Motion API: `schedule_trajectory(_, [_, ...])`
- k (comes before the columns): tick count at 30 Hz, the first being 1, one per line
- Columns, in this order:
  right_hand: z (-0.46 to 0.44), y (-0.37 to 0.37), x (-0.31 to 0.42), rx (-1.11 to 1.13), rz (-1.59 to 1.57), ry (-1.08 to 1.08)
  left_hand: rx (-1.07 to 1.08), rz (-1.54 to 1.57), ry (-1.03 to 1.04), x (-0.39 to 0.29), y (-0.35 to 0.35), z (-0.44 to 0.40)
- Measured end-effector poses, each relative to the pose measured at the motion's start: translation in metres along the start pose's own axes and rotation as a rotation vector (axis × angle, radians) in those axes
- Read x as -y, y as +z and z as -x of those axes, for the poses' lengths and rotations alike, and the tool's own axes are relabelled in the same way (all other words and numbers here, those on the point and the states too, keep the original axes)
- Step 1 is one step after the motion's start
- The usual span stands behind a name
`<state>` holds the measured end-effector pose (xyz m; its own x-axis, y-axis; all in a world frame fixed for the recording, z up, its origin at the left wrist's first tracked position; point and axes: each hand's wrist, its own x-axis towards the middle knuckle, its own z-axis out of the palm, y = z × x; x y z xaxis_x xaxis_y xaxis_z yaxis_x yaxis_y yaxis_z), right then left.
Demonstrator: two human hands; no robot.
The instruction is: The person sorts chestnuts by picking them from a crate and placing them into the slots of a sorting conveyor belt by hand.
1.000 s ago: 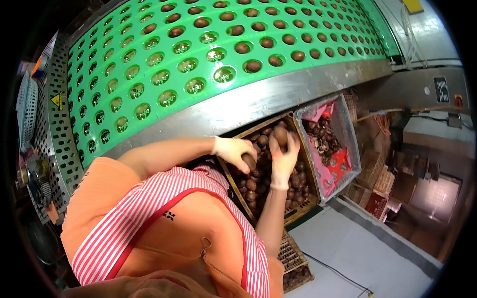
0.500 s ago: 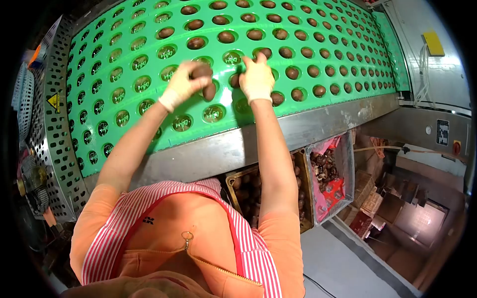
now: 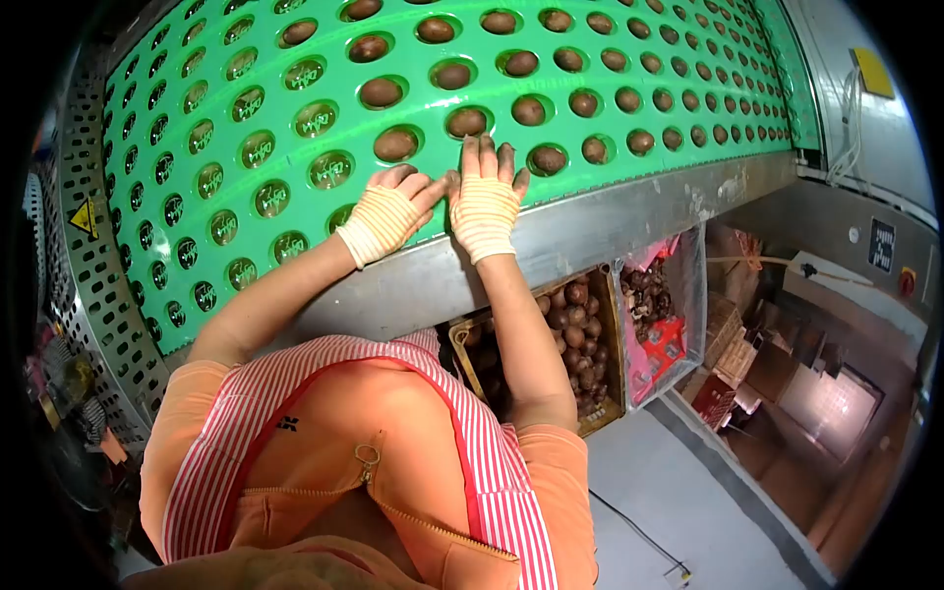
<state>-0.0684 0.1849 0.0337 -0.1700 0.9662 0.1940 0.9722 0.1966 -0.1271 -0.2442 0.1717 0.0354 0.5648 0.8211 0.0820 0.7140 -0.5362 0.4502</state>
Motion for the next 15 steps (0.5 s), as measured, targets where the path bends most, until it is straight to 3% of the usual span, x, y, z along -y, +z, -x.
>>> schedule_trajectory(3, [0.017, -0.014, -0.012, -0.203, -0.24, 0.163, -0.117, -0.053, 0.113, -0.003, -0.004, 0.008])
schedule_trajectory(6, [0.068, -0.04, -0.015, -0.319, -0.409, 0.241, -0.034, -0.012, -0.076, 0.009, -0.019, -0.035])
schedule_trajectory(7, [0.089, -0.045, -0.014, -0.303, -0.438, 0.261, -0.284, -0.015, -0.004, 0.015, -0.014, -0.053])
schedule_trajectory(9, [0.133, -0.05, -0.008, -0.31, -0.49, 0.228, -0.319, -0.051, -0.103, 0.009, -0.012, -0.099])
schedule_trajectory(11, [0.176, -0.061, 0.001, -0.271, -0.496, 0.256, -0.261, -0.411, -0.062, 0.021, 0.024, -0.118])
schedule_trajectory(12, [0.201, -0.065, 0.001, -0.246, -0.5, 0.295, -0.064, -0.511, -0.005, 0.029, 0.029, -0.125])
schedule_trajectory(13, [0.224, -0.069, 0.002, -0.226, -0.505, 0.325, 0.017, -0.477, -0.087, 0.02, 0.022, -0.129])
schedule_trajectory(15, [0.281, -0.071, 0.001, -0.19, -0.397, 0.518, -0.079, -0.551, -0.03, 0.04, 0.036, -0.133])
